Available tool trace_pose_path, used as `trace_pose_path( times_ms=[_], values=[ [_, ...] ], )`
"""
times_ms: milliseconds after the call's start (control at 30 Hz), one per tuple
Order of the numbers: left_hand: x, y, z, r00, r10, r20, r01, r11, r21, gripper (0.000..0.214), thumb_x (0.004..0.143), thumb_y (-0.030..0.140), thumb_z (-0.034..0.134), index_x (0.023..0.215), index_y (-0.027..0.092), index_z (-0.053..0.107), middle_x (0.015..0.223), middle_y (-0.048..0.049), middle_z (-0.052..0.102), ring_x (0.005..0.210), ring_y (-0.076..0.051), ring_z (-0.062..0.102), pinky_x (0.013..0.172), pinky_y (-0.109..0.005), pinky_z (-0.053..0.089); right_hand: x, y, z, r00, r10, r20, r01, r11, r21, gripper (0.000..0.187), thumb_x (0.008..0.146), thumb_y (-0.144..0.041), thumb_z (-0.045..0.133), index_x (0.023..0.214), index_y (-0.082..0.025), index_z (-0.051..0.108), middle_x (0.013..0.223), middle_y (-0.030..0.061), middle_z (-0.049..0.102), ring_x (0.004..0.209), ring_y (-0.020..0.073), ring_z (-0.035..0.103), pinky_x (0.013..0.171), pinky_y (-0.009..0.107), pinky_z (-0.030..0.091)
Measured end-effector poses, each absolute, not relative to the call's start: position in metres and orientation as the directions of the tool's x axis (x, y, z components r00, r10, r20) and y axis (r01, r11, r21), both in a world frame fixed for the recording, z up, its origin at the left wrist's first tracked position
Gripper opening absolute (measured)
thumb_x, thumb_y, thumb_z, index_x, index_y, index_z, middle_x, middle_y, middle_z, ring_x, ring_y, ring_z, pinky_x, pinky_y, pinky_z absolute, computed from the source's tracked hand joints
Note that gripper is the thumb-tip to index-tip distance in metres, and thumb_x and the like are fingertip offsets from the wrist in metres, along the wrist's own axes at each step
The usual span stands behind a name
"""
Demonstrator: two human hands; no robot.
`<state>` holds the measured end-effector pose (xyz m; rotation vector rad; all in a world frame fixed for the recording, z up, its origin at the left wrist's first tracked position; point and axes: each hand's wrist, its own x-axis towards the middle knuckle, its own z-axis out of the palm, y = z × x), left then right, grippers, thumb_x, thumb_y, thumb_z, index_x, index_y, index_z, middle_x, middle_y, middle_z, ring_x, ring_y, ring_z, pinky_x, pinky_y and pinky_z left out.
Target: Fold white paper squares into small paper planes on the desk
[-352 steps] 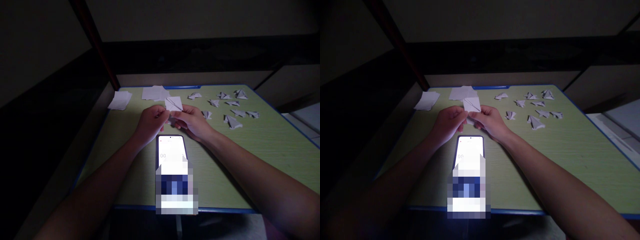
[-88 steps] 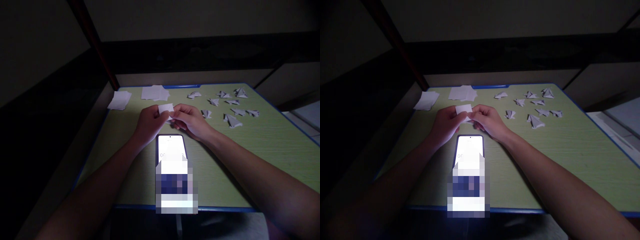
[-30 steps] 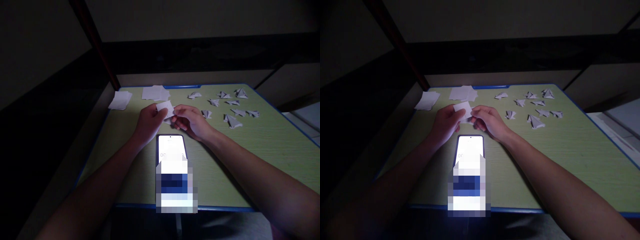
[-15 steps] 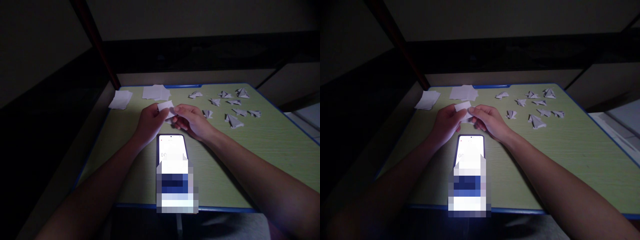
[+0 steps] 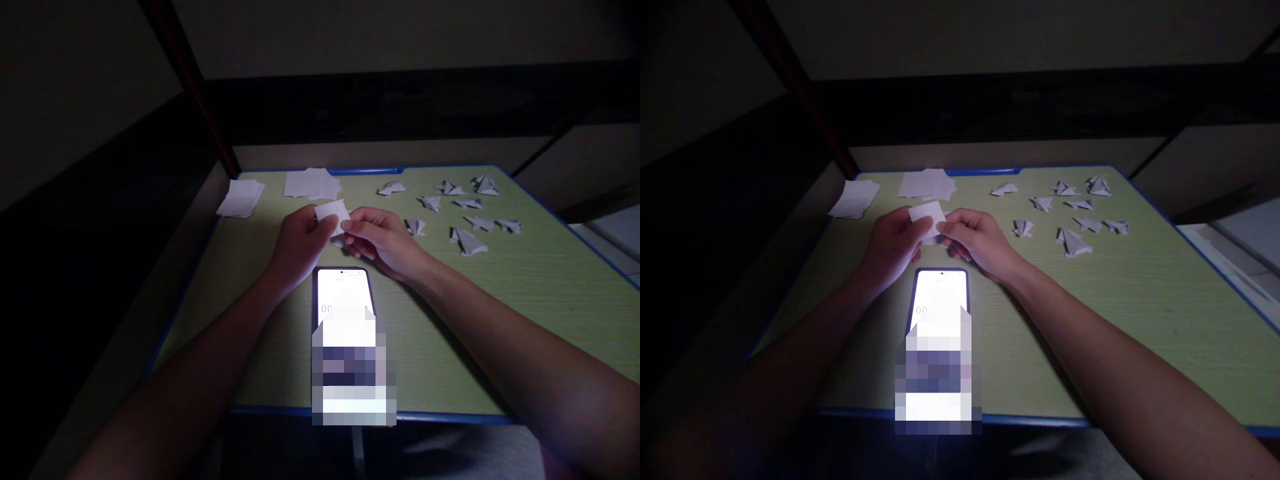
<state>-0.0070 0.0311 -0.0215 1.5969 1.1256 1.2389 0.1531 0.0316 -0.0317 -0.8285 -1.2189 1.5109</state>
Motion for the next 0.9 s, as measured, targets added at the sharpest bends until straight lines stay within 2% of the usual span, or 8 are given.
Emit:
trace_pose_path(
  times_ms=[267,400,900],
  values=[
    [-0.0066,0.0316,-0.0223,0.116,0.959,0.259,0.167,-0.275,0.947,0.019,0.077,0.028,0.060,0.062,0.019,0.050,0.050,0.0049,0.044,0.044,-0.007,0.038,0.039,-0.023,0.029,0.1542,0.0321,-0.0331,-0.306,0.948,0.088,-0.267,0.004,-0.964,0.024,0.074,-0.032,0.081,0.067,-0.018,0.064,0.058,-0.0031,0.062,0.040,0.0045,0.043,0.039,0.024,0.031],
    [-0.0062,0.0314,-0.0230,0.124,0.958,0.257,0.160,-0.275,0.948,0.018,0.077,0.028,0.060,0.064,0.018,0.052,0.050,0.0050,0.045,0.044,-0.007,0.038,0.039,-0.022,0.028,0.1535,0.0324,-0.0333,-0.312,0.946,0.089,-0.277,-0.001,-0.961,0.025,0.073,-0.033,0.083,0.067,-0.017,0.064,0.057,-0.0040,0.061,0.039,0.0036,0.039,0.040,0.024,0.034],
    [-0.0061,0.0309,-0.0223,0.127,0.954,0.271,0.177,-0.291,0.940,0.018,0.077,0.027,0.059,0.063,0.019,0.051,0.051,0.0045,0.045,0.046,-0.008,0.039,0.041,-0.022,0.029,0.1531,0.0323,-0.0327,-0.311,0.947,0.076,-0.266,-0.010,-0.964,0.024,0.072,-0.030,0.082,0.067,-0.017,0.063,0.057,-0.0040,0.061,0.040,0.0041,0.042,0.039,0.024,0.028]
  ],
)
